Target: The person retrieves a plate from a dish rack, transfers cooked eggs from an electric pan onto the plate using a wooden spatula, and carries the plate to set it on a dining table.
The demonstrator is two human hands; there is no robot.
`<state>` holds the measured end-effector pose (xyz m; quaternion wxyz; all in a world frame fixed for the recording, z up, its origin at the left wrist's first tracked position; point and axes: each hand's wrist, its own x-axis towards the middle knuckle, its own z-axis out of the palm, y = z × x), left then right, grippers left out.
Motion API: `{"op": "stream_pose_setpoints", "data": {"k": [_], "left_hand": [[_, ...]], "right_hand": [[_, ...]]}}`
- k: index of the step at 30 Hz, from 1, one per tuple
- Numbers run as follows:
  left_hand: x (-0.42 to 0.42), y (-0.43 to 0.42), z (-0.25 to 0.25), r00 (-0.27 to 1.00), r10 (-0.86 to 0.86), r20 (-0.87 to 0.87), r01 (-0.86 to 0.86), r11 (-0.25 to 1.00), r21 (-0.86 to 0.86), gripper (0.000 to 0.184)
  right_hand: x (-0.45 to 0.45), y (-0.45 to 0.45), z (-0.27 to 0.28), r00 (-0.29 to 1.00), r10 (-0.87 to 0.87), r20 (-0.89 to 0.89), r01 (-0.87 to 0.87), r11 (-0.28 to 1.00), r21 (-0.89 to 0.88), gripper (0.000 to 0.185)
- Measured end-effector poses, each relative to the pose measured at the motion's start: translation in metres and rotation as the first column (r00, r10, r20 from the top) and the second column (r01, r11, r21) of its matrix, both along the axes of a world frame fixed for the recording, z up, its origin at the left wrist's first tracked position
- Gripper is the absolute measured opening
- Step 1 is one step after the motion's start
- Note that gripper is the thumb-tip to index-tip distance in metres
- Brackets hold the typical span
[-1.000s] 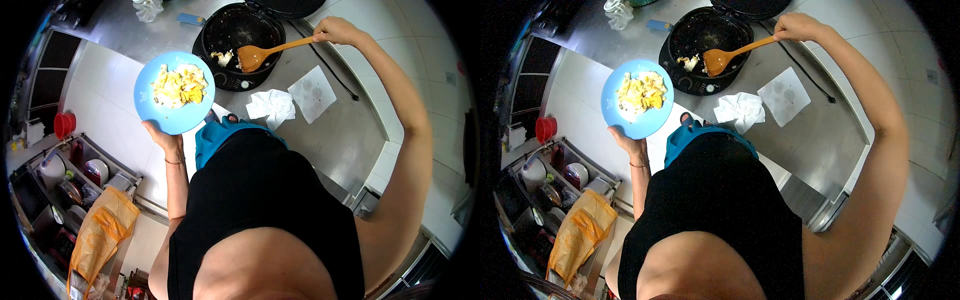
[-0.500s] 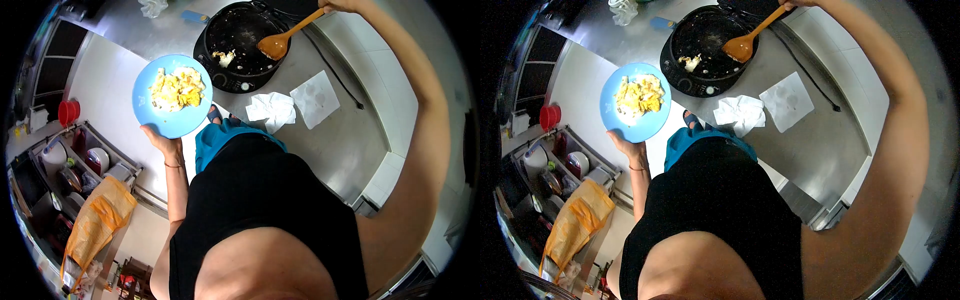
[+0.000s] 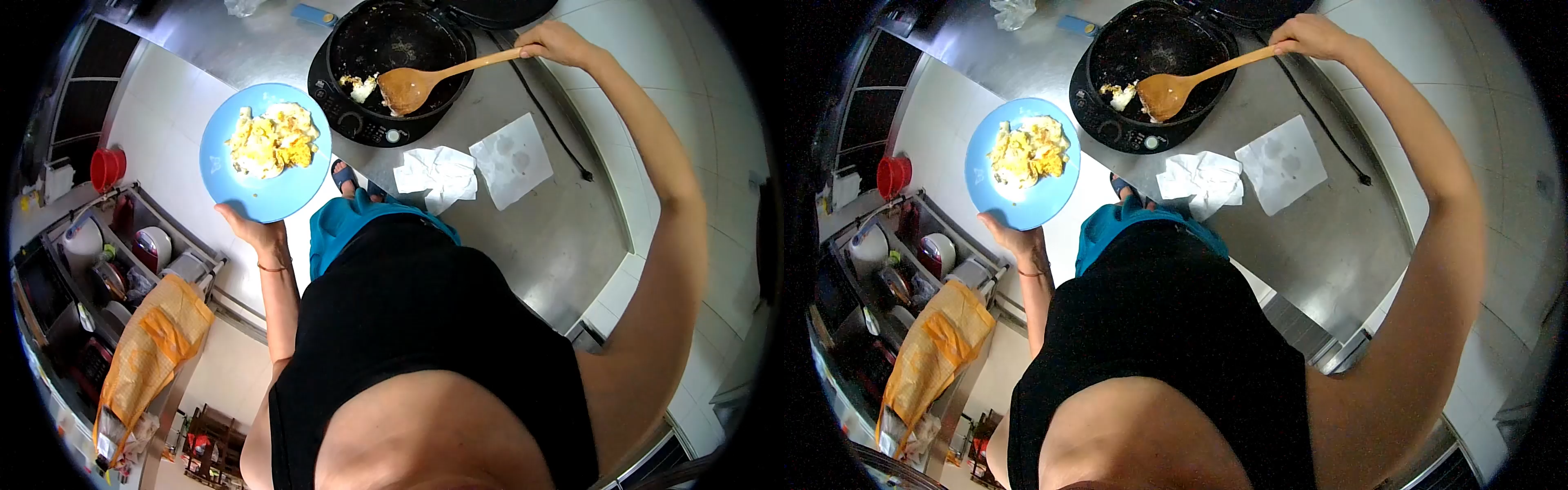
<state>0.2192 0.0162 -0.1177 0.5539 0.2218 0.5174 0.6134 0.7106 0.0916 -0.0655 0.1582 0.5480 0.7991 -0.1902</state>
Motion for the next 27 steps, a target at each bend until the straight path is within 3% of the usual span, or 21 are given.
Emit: {"op": "stream_pose_setpoints", "data": {"k": [2, 6, 12, 19, 27], "left_hand": [[-0.001, -0.001, 0.003, 1.0, -0.004, 0.006, 0.004, 1.0, -0.016, 0.062], [-0.004, 0.002, 0.006, 1.0, -0.021, 0.008, 0.021, 0.999, -0.024, 0.061], [-0.008, 0.003, -0.001, 1.0, -0.005, 0.001, 0.005, 1.0, 0.022, 0.061], [-0.008, 0.001, -0.003, 0.999, 0.041, 0.013, -0.041, 0.999, 0.009, 0.059], [-0.013, 0.003, -0.014, 0.999, 0.019, 0.027, -0.02, 1.0, 0.019, 0.06]], "right_hand": [[0.007, -0.007, 0.002, 0.993, -0.117, 0.009, 0.117, 0.993, 0.002, 0.028], [0.008, 0.003, 0.026, 0.978, -0.168, 0.125, 0.155, 0.982, 0.106, 0.029], [0.002, 0.043, 0.01, 0.98, -0.045, 0.194, 0.024, 0.994, 0.106, 0.028], [-0.032, 0.053, -0.041, 0.999, -0.045, -0.026, 0.046, 0.999, 0.015, 0.026], [-0.027, 0.033, -0.08, 0.947, -0.293, -0.135, 0.292, 0.956, -0.025, 0.03]]}}
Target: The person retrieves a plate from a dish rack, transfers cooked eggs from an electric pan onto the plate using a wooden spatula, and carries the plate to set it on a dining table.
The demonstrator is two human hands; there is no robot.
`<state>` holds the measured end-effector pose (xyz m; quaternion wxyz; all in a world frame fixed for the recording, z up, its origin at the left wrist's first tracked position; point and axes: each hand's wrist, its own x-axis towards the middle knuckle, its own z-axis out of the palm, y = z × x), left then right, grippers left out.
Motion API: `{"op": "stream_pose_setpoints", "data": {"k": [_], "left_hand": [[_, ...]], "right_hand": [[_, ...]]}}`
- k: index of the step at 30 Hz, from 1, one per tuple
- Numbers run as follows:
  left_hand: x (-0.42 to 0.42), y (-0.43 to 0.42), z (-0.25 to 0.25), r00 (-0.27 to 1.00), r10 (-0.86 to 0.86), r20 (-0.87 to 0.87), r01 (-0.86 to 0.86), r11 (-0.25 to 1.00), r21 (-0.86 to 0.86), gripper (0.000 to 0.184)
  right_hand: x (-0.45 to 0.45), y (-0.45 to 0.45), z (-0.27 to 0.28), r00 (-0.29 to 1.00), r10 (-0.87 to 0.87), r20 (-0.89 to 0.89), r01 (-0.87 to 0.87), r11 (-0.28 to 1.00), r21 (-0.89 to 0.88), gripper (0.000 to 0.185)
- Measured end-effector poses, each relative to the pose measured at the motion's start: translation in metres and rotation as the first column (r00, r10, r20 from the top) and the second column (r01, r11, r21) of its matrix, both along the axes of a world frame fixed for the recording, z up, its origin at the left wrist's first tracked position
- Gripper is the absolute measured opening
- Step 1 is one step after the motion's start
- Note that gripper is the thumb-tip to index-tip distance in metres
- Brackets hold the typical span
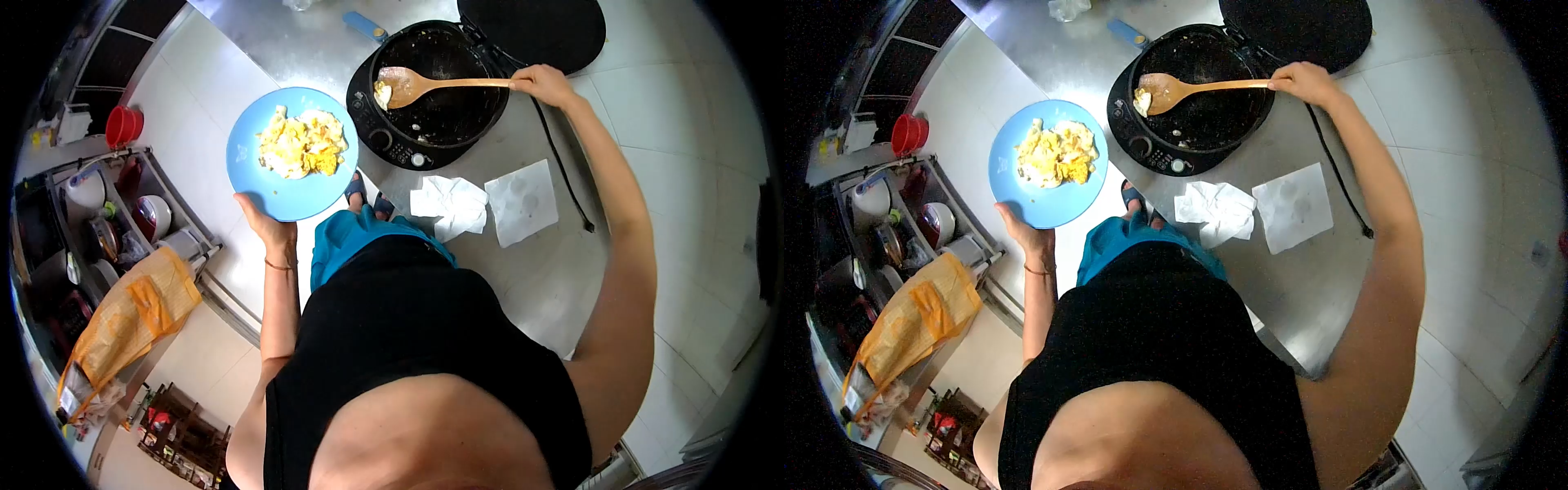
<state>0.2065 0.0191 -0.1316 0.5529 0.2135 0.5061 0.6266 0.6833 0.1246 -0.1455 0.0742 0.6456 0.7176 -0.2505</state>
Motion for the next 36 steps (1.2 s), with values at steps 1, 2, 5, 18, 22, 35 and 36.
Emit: {"op": "stream_pose_setpoints", "data": {"k": [1, 2, 5, 18, 22, 35, 36], "left_hand": [[-0.001, 0.0, 0.0, 1.0, 0.001, 0.009, -0.001, 1.0, -0.001, 0.06], [-0.003, 0.0, -0.002, 1.0, 0.012, 0.014, -0.011, 1.0, -0.014, 0.06], [-0.005, 0.001, -0.004, 0.999, 0.019, 0.035, -0.018, 0.999, -0.033, 0.06], [-0.013, 0.006, -0.008, 0.995, -0.075, 0.072, 0.072, 0.996, 0.047, 0.059], [-0.025, 0.013, -0.013, 0.982, -0.178, 0.067, 0.172, 0.981, 0.094, 0.062], [0.071, 0.057, -0.023, 0.864, -0.425, 0.271, 0.414, 0.905, 0.096, 0.065], [0.08, 0.056, -0.02, 0.845, -0.437, 0.309, 0.437, 0.896, 0.074, 0.066]], "right_hand": [[0.0, -0.002, -0.005, 1.0, -0.022, 0.009, 0.022, 1.0, -0.02, 0.03], [0.0, -0.007, -0.008, 0.998, -0.056, -0.003, 0.055, 0.998, -0.036, 0.031], [0.002, -0.029, -0.032, 0.978, -0.134, -0.162, 0.135, 0.991, -0.002, 0.031], [-0.027, -0.136, -0.064, 0.772, -0.439, -0.459, 0.477, 0.878, -0.038, 0.032], [-0.04, -0.176, -0.037, 0.718, -0.48, -0.505, 0.539, 0.841, -0.033, 0.031], [-0.076, -0.206, 0.124, 0.956, -0.287, 0.067, 0.114, 0.571, 0.813, 0.019], [-0.078, -0.206, 0.133, 0.948, -0.265, 0.177, 0.001, 0.557, 0.83, 0.019]]}}
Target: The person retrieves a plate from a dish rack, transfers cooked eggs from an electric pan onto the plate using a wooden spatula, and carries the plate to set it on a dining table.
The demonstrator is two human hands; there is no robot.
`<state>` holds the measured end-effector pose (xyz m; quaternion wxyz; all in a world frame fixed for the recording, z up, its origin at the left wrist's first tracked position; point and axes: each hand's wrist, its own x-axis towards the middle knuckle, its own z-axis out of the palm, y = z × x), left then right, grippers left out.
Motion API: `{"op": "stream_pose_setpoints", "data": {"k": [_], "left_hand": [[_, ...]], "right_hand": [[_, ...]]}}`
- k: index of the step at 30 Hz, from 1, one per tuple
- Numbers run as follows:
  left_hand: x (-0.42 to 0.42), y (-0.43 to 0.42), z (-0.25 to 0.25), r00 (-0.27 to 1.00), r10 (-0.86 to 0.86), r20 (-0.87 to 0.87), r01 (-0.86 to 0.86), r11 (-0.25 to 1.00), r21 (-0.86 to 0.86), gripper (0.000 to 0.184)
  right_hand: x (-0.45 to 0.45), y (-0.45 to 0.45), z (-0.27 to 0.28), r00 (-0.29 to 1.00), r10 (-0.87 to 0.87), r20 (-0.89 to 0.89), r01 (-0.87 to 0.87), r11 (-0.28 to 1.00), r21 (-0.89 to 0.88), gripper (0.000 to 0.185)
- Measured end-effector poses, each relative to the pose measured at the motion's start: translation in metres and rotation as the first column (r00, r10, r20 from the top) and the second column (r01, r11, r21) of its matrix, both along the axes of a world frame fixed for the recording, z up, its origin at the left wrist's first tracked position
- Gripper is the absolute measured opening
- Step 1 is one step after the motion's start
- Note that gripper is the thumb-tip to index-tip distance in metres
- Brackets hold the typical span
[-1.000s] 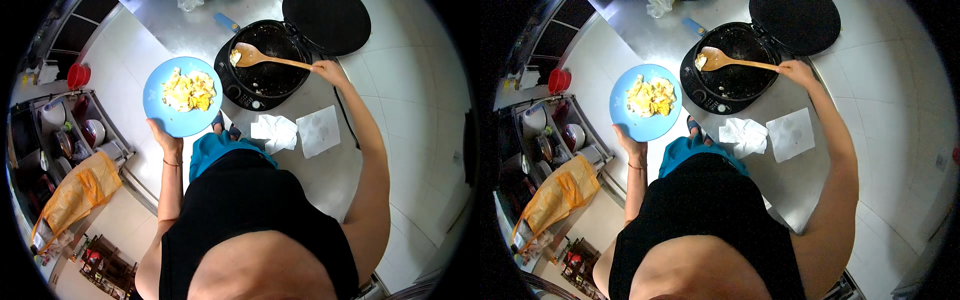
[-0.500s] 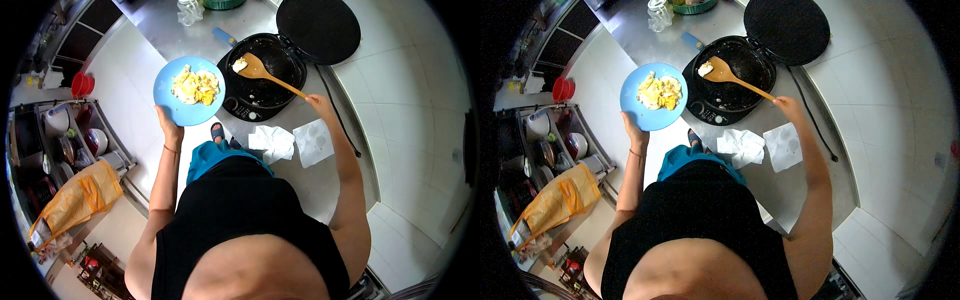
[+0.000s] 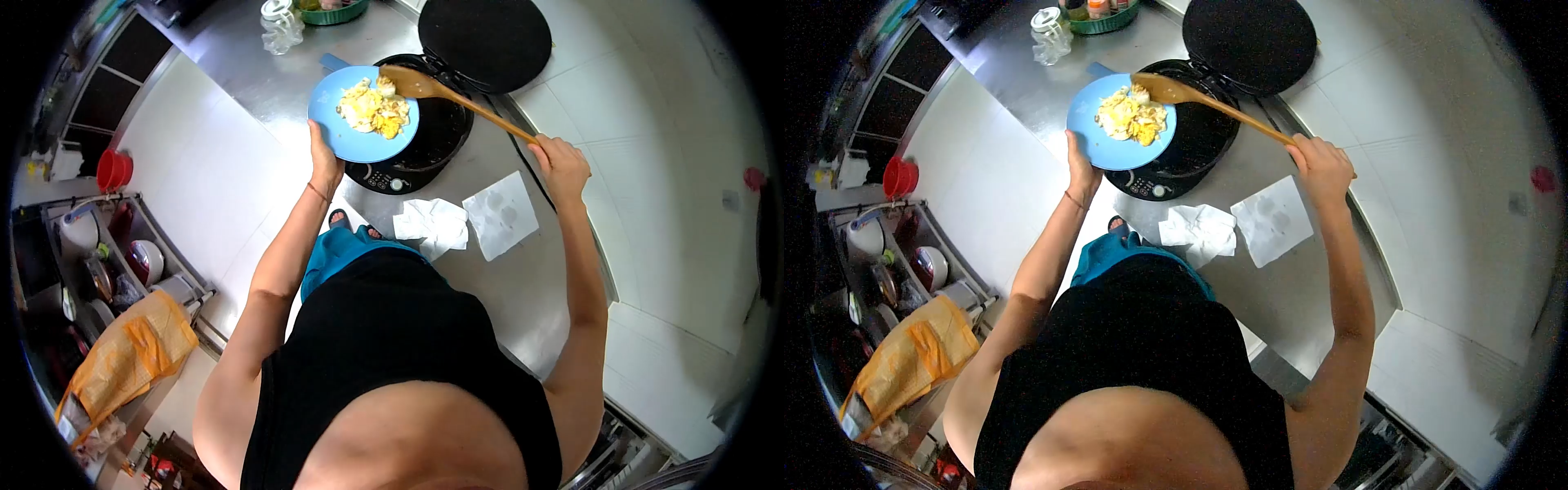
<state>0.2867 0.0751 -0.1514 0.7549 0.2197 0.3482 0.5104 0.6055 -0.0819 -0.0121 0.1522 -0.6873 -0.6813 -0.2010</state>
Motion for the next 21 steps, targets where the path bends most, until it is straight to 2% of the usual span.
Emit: {"op": "stream_pose_setpoints", "data": {"k": [3, 6, 9, 12, 13, 15, 21], "left_hand": [[0.01, 0.0, -0.01, 0.994, -0.055, 0.098, 0.054, 0.999, 0.004, 0.067], [0.009, -0.001, -0.016, 0.989, -0.075, 0.127, 0.074, 0.997, 0.018, 0.066], [0.01, -0.003, -0.013, 0.994, -0.075, 0.082, 0.074, 0.997, 0.023, 0.066], [0.004, -0.004, -0.013, 0.993, -0.079, 0.085, 0.079, 0.997, -0.003, 0.065], [0.0, -0.005, -0.013, 0.996, -0.059, 0.074, 0.059, 0.998, -0.002, 0.065], [-0.002, -0.007, -0.022, 0.999, -0.021, 0.041, 0.021, 1.0, -0.007, 0.065], [-0.076, -0.02, -0.015, 0.993, 0.113, -0.033, -0.111, 0.992, 0.067, 0.064]], "right_hand": [[-0.011, -0.009, 0.029, 0.973, 0.018, 0.23, -0.017, 1.0, -0.006, 0.019], [-0.017, -0.016, 0.06, 0.965, -0.004, 0.264, -0.001, 1.0, 0.018, 0.019], [-0.011, -0.017, 0.075, 0.973, 0.006, 0.231, 0.002, 0.999, -0.036, 0.017], [0.009, -0.015, 0.074, 0.996, -0.091, -0.016, 0.09, 0.993, -0.07, 0.019], [0.015, -0.011, 0.076, 0.974, -0.208, -0.092, 0.186, 0.962, -0.201, 0.022], [0.035, 0.002, 0.074, 0.87, -0.455, -0.193, 0.321, 0.817, -0.478, 0.026], [0.06, 0.047, 0.015, 0.921, -0.39, 0.013, 0.234, 0.523, -0.82, 0.04]]}}
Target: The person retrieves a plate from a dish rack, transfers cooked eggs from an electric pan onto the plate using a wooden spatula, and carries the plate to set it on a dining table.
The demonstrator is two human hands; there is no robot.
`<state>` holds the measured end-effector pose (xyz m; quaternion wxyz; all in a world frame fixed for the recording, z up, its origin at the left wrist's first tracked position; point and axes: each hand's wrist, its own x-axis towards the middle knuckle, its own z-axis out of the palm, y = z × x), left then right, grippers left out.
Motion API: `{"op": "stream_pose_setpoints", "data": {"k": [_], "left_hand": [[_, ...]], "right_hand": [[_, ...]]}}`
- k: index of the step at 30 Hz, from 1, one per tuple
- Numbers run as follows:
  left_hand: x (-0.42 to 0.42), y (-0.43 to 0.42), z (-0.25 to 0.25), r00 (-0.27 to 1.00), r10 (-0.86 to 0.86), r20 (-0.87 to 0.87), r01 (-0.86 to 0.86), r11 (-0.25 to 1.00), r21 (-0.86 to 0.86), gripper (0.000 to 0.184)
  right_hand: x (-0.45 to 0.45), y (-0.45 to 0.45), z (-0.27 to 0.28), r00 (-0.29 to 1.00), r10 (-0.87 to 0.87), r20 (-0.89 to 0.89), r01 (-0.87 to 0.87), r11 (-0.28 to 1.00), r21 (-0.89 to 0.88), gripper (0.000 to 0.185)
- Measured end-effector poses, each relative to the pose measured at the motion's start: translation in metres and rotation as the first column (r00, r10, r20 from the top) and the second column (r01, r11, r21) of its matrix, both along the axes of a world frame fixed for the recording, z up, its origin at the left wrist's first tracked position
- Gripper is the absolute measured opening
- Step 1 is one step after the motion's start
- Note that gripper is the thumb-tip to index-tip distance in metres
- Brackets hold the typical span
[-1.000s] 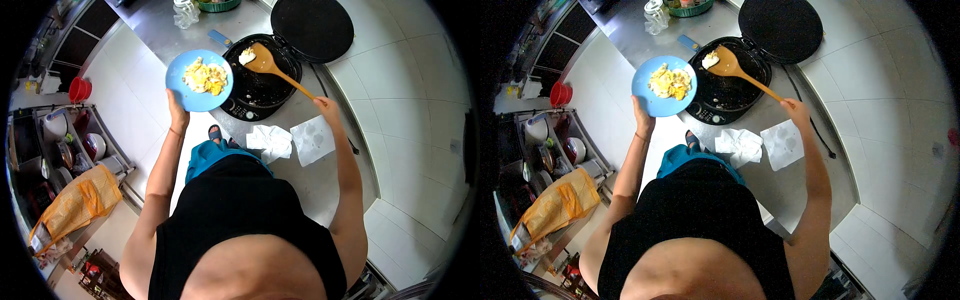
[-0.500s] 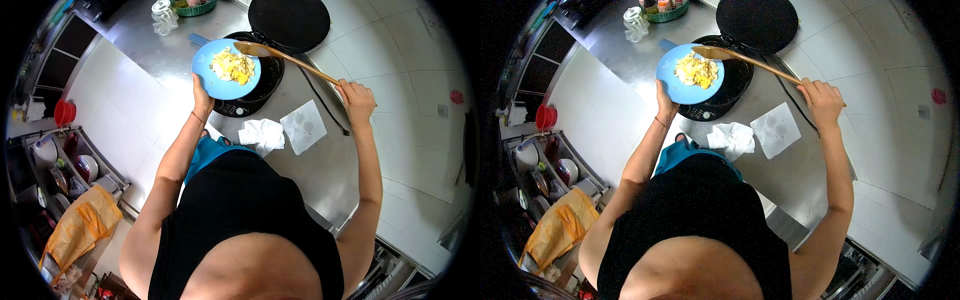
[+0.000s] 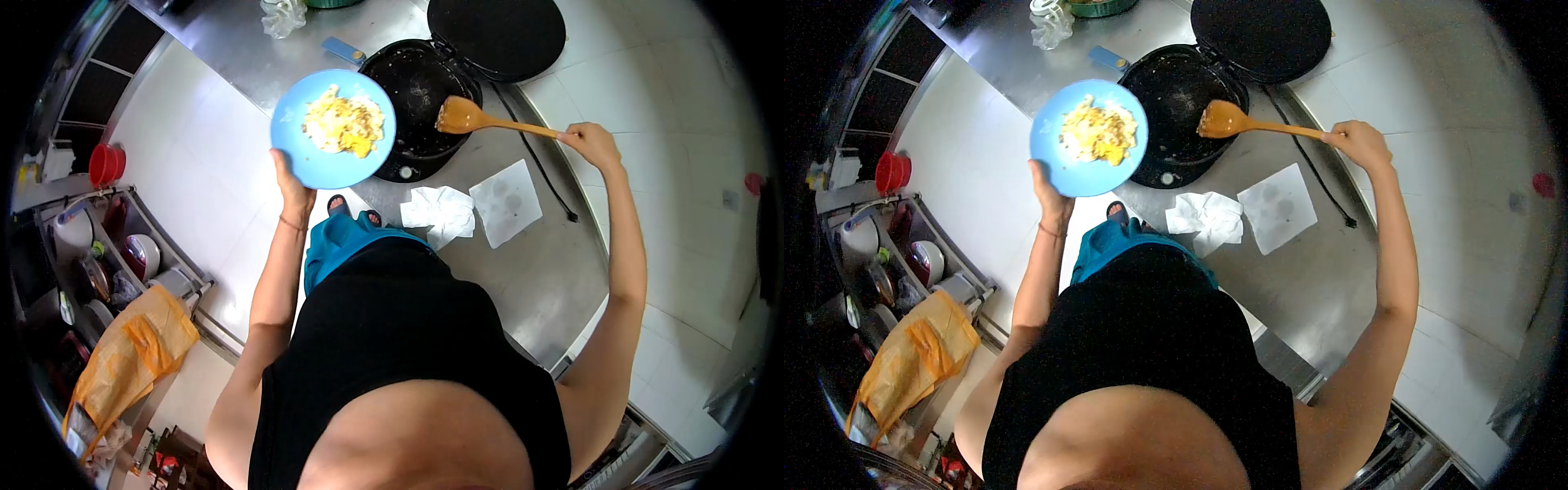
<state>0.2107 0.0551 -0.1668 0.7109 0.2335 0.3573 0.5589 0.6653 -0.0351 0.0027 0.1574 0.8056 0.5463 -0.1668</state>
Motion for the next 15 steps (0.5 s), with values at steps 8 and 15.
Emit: {"op": "stream_pose_setpoints", "data": {"k": [8, 15], "left_hand": [[-0.063, -0.027, 0.028, 0.955, 0.223, -0.196, -0.234, 0.972, -0.036, 0.065], [-0.064, -0.037, 0.032, 0.901, 0.342, -0.266, -0.361, 0.932, -0.023, 0.063]], "right_hand": [[0.015, 0.103, -0.062, 0.973, 0.227, -0.041, -0.225, 0.973, 0.054, 0.043], [-0.034, 0.176, -0.078, 0.845, 0.535, 0.007, -0.532, 0.838, 0.123, 0.036]]}}
